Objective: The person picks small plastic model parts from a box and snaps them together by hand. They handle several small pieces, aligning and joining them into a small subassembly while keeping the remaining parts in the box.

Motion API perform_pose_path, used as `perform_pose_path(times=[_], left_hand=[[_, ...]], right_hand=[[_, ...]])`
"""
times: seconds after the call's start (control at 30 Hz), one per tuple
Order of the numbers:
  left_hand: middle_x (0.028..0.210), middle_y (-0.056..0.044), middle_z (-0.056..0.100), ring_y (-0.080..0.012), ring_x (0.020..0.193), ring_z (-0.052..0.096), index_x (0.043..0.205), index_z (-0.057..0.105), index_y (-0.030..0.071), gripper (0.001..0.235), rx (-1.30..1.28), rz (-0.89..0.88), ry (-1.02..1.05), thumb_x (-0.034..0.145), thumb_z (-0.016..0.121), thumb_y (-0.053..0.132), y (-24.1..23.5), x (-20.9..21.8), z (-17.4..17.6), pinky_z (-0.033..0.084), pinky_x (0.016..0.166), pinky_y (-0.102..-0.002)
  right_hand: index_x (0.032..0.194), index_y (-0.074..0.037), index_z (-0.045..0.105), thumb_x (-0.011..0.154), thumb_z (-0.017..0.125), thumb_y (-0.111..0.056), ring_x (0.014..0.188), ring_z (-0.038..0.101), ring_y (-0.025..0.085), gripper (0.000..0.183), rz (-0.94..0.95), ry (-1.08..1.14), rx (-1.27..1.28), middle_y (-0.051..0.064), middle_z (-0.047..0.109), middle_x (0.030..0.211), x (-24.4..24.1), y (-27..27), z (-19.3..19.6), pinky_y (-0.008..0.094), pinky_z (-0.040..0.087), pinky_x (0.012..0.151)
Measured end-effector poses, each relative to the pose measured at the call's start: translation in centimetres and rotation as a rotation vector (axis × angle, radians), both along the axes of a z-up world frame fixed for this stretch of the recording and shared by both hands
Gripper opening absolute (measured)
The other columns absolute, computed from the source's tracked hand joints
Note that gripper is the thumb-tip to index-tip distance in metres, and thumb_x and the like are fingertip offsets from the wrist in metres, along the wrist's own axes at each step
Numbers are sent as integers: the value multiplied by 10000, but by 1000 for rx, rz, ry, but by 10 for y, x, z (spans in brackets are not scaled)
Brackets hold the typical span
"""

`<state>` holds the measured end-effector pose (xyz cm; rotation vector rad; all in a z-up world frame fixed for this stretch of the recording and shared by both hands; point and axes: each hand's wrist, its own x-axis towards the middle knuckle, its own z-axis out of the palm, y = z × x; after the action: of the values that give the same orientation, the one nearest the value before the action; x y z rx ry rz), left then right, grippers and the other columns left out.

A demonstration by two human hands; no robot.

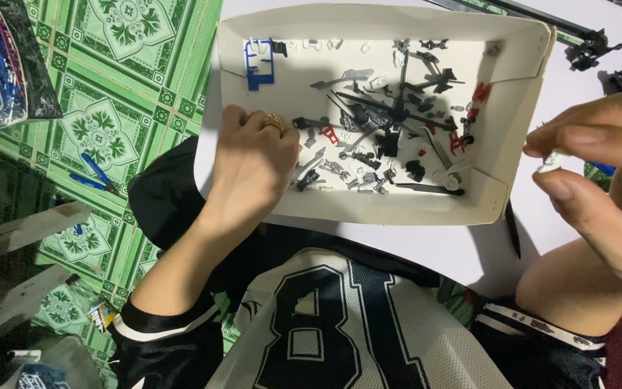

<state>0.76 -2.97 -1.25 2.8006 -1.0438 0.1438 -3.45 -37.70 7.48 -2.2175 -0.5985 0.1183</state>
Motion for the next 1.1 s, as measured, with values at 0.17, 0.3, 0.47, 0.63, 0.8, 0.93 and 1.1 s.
perform_pose_path(times=[0.17, 0.3, 0.47, 0.63, 0.8, 0.93, 1.1], left_hand=[[543, -46, 422, -203, 553, 401, 664, 525, 59, 288, -32, 27, 26, 949, 572, 60, -3, 3, 18, 373, 684, -355], [737, -63, 568, -227, 641, 523, 950, 651, 60, 85, -117, 26, 79, 956, 571, 85, -3, 7, 39, 376, 705, -364], [860, -103, 687, -223, 722, 652, 1106, 697, 29, 175, -137, 13, 90, 965, 639, 115, -2, 8, 43, 498, 747, -344], [545, 11, 378, -91, 429, 316, 824, 526, 53, 381, -210, -129, 194, 708, 384, -281, -5, 4, 24, 238, 380, -212], [576, 27, 286, -104, 458, 271, 856, 459, 66, 257, -331, -233, 240, 831, 453, -191, -10, -6, -14, 333, 398, -251], [462, 33, 263, -158, 357, 309, 689, 449, 77, 234, -127, -178, 373, 898, 472, -25, -18, -6, -21, 482, 496, -373], [466, 38, 252, -151, 392, 292, 657, 379, 134, 286, 84, -177, 237, 860, 518, -12, -18, -6, -28, 495, 500, -337]], right_hand=[[1304, -11, 403, 985, 519, -14, 1164, 588, 318, 340, -42, 40, 57, 219, 528, 1245, -7, -8, -12, 406, 491, 1099], [1333, 18, 359, 966, 485, 29, 1136, 594, 347, 388, -126, 157, 86, 276, 479, 1287, -17, -15, -17, 404, 511, 1051], [1379, -33, 338, 994, 466, 9, 1166, 572, 343, 408, -68, 132, 54, 246, 454, 1304, -15, -27, -26, 415, 496, 1072], [1367, -2, 334, 979, 473, 24, 1147, 566, 348, 414, -82, 130, 78, 268, 449, 1296, -16, -26, -27, 408, 503, 1049], [1344, -30, 365, 997, 493, 19, 1177, 581, 318, 372, -58, 101, 85, 218, 481, 1254, -11, -11, -14, 400, 490, 1100], [1296, -25, 402, 988, 533, -9, 1160, 588, 290, 335, -44, 41, 82, 196, 524, 1215, -9, -6, -13, 383, 470, 1100], [1294, 0, 401, 989, 524, 15, 1180, 577, 314, 329, -68, 74, 54, 222, 524, 1229, -9, -4, -10, 411, 444, 1113]])
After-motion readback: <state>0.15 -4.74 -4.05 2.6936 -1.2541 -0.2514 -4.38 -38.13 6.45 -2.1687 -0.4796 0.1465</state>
